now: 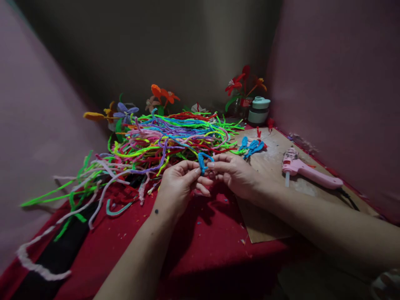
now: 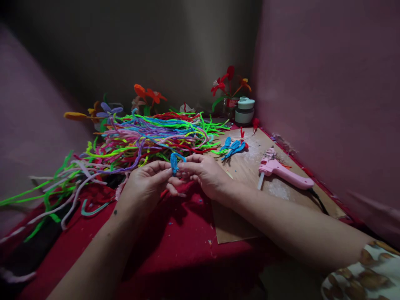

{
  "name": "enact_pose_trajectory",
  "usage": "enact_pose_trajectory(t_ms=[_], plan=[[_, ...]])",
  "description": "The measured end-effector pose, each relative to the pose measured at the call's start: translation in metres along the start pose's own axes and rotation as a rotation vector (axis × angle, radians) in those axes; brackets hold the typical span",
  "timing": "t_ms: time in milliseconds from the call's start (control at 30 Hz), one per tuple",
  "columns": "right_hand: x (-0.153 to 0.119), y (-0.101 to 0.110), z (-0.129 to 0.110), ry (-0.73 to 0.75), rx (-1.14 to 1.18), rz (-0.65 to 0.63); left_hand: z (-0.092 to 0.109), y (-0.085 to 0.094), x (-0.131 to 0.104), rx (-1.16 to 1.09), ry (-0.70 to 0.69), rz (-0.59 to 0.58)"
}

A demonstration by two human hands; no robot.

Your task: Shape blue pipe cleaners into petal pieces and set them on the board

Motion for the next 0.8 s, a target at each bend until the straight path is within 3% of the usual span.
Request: enact_pose_trajectory(t_ms=[133, 267, 800], plan=[[0.001, -0.004, 0.002, -0.058, 0.034, -0.068, -0.007, -0.006, -0.002, 0.051, 0.076, -0.07], [0.0, 0.0, 0.006, -0.063, -0.034, -0.031, -0.013, -0.008, -0.003, 0.071, 0.148, -0.096], [0.001, -0.001, 0.005, -0.009, -0.113, -0.024, -0.012, -0.004, -0.007, 0.371, 0.262, -0.009]])
Point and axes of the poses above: each hand's wrist, its own x-axis towards the middle knuckle, its own y-axis out of the back of the hand, z = x × y, the point moved 9 cm from there along x, towards the middle knuckle, and after that the axes turned 7 degrees about -x, right-handed, at the moved point
